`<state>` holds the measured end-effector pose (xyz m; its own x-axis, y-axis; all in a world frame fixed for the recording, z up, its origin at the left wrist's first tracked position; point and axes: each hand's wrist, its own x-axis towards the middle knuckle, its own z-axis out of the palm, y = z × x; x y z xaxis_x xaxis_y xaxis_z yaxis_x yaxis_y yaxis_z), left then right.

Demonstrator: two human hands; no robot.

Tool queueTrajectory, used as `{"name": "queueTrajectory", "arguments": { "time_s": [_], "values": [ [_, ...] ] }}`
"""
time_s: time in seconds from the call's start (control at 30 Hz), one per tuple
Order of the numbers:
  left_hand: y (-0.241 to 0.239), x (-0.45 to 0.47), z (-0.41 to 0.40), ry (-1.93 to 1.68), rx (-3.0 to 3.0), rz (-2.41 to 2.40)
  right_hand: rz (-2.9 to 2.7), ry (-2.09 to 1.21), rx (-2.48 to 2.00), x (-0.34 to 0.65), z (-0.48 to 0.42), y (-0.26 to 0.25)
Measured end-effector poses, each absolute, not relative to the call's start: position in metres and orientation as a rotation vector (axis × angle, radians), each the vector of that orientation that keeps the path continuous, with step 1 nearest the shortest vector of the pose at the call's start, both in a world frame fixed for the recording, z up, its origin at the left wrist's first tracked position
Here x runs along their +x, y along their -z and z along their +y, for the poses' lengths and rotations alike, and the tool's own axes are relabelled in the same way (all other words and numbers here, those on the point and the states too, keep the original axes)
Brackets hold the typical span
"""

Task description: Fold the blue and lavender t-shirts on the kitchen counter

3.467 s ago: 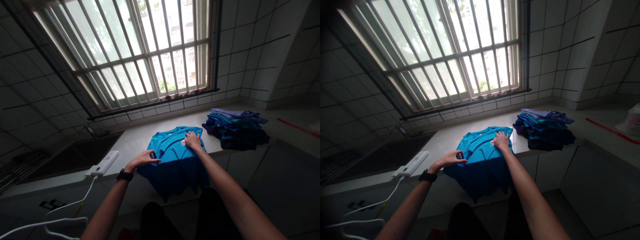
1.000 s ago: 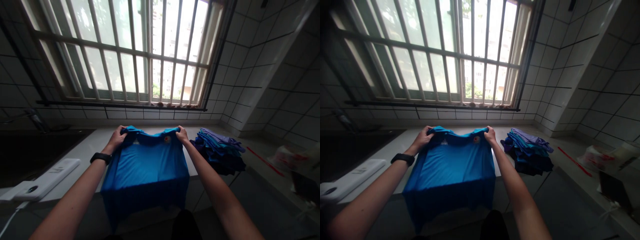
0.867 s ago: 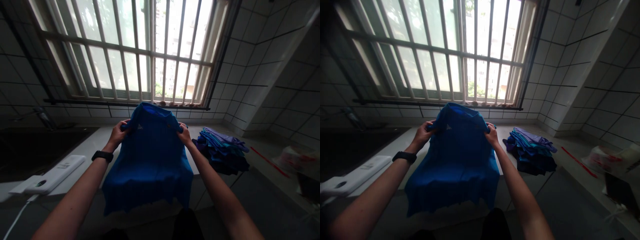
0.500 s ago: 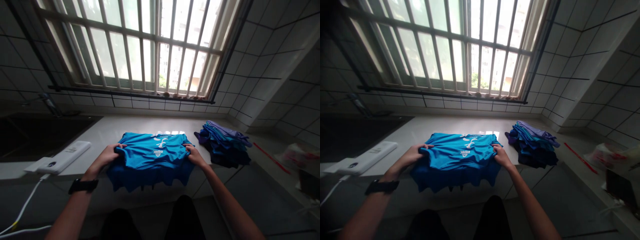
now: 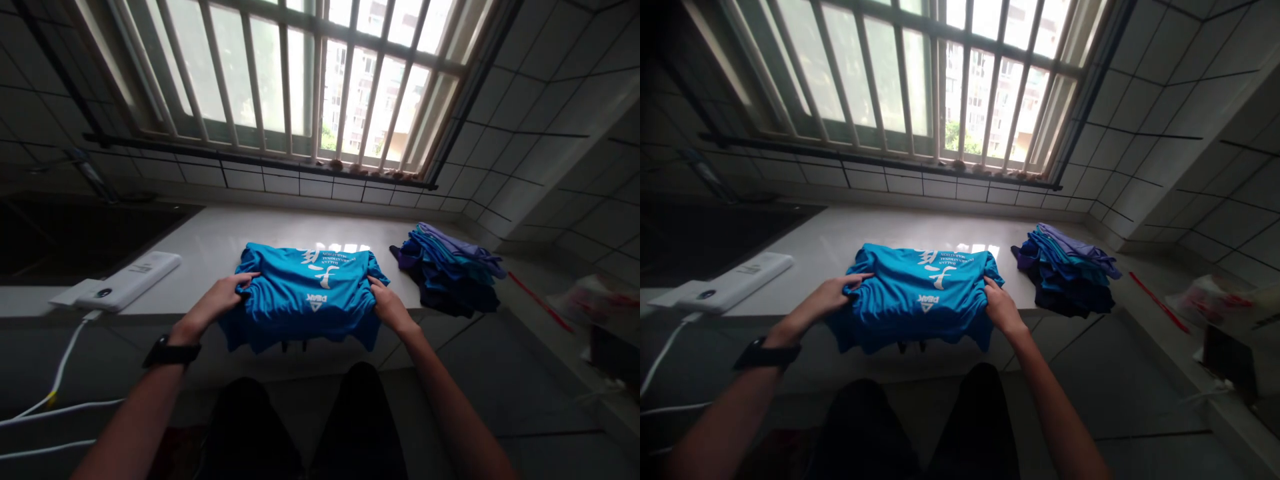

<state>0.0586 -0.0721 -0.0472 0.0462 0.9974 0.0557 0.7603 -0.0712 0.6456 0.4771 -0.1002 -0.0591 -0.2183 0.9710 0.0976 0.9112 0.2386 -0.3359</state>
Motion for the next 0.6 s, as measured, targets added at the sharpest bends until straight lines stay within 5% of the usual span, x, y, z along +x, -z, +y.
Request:
{"name": "queueTrajectory", "arguments": {
  "time_s": [0.33,0.6],
  "values": [
    [0.016,0.088,-0.006,-0.747,1.804,1.870,-2.209,-0.184,-1.994,0.457,-0.013,0.015],
    [0.013,0.045,-0.055,-1.108,1.749,1.639,-2.036,-0.236,-1.665,0.494,-0.068,0.035]
  ]
}}
